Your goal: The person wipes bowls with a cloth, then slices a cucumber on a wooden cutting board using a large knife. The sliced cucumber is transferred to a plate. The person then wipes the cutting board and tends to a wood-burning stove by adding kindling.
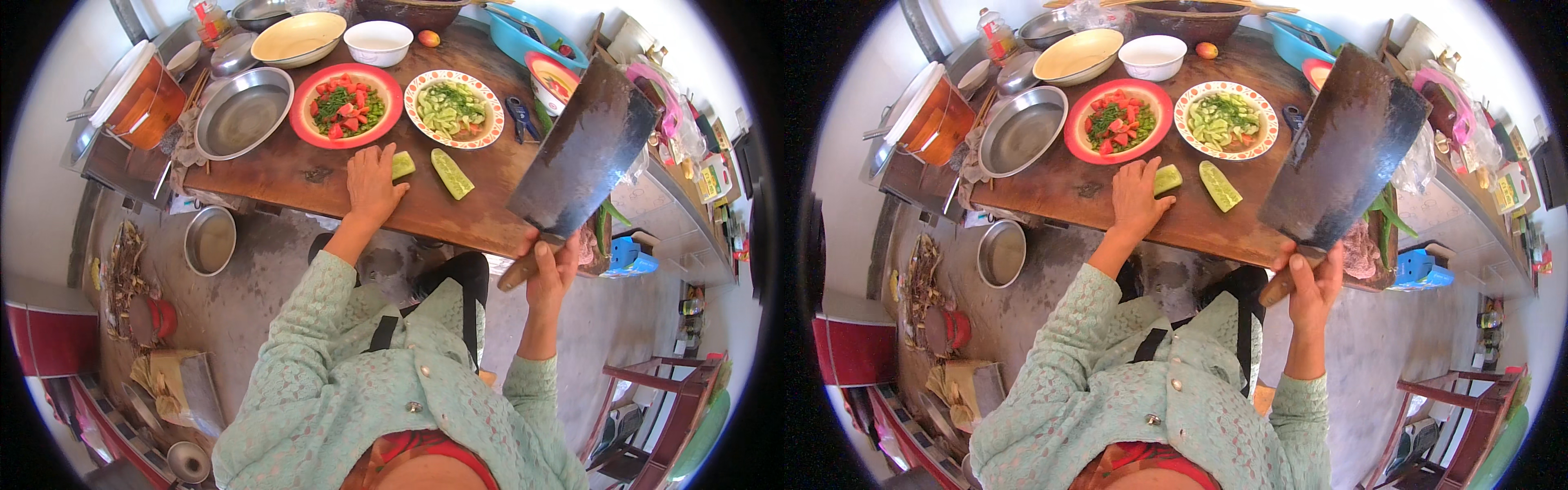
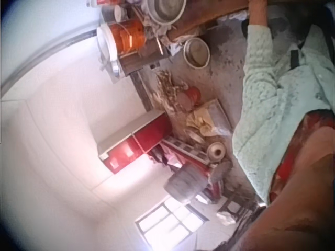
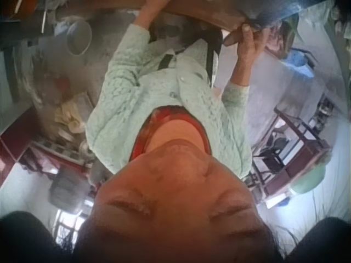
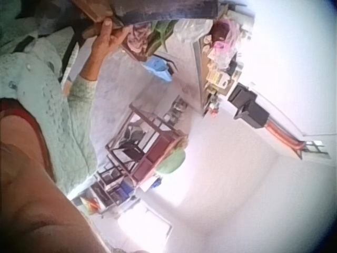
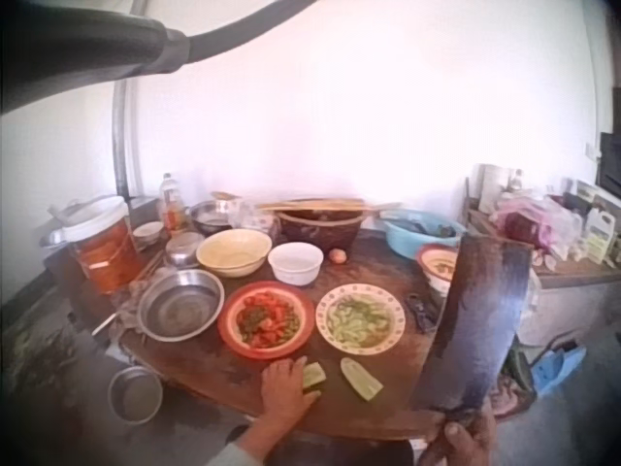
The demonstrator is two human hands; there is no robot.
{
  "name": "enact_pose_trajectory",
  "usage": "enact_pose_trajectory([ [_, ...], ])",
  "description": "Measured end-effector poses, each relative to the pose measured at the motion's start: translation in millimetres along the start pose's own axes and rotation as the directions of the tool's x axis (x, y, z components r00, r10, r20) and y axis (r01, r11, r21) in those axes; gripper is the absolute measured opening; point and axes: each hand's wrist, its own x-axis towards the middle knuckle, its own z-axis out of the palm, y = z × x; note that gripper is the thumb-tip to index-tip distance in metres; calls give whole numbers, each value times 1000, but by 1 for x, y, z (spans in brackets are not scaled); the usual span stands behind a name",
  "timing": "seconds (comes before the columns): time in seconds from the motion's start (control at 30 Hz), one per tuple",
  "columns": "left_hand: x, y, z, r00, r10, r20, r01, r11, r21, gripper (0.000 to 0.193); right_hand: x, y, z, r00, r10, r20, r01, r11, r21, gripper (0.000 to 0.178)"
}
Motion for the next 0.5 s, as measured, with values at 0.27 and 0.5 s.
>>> enact_pose_trajectory([
  [0.27,13,35,23,883,468,35,-467,884,-25,51,-27,26,-7,959,272,-79,-268,961,66,39],
  [0.5,33,49,46,821,522,233,-547,835,58,31,-36,29,-19,956,274,-102,-266,960,85,38],
])
